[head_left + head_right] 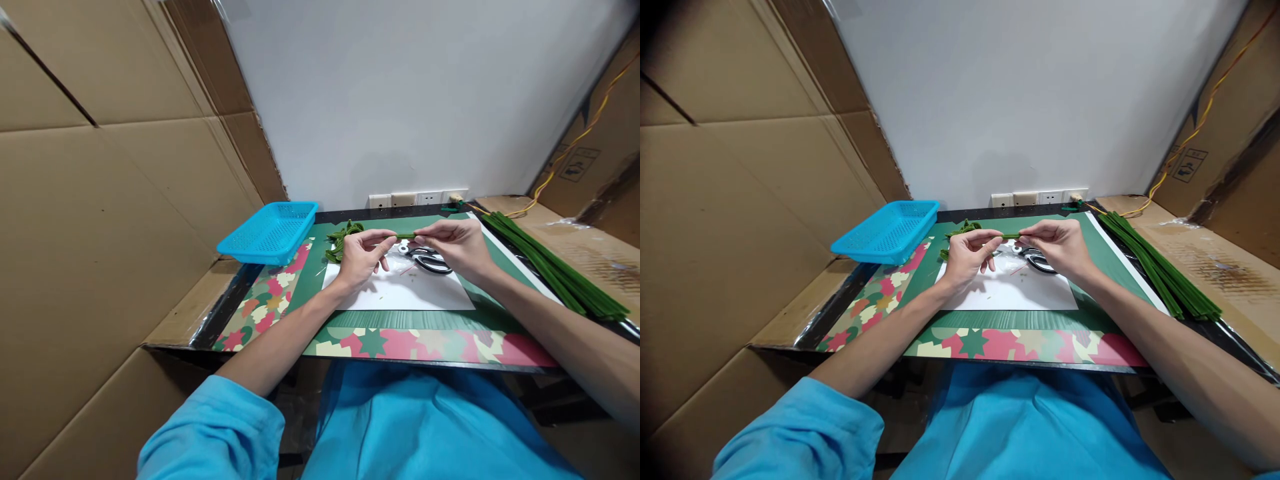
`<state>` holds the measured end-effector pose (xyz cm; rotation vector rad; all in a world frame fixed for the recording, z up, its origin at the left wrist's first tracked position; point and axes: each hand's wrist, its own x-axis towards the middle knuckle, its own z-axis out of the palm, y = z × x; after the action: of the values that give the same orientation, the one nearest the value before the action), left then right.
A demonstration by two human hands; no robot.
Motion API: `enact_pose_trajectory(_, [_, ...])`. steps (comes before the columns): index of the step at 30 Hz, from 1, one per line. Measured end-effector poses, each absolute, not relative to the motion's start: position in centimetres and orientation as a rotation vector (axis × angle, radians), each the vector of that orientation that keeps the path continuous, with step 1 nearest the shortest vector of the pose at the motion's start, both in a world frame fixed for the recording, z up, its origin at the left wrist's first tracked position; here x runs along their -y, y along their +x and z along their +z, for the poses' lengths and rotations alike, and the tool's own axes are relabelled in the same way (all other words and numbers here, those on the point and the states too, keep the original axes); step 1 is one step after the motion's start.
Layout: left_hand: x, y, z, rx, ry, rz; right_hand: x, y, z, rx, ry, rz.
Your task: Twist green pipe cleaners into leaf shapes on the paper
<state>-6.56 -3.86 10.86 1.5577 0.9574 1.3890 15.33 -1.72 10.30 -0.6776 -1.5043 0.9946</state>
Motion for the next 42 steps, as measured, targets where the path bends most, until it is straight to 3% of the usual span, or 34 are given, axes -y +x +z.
enact_pose_trajectory(42, [4.53,-6.27,11.46,-0.937,1.487,1.218,2.0,15.02,9.8,1.621,-0.714,0.937])
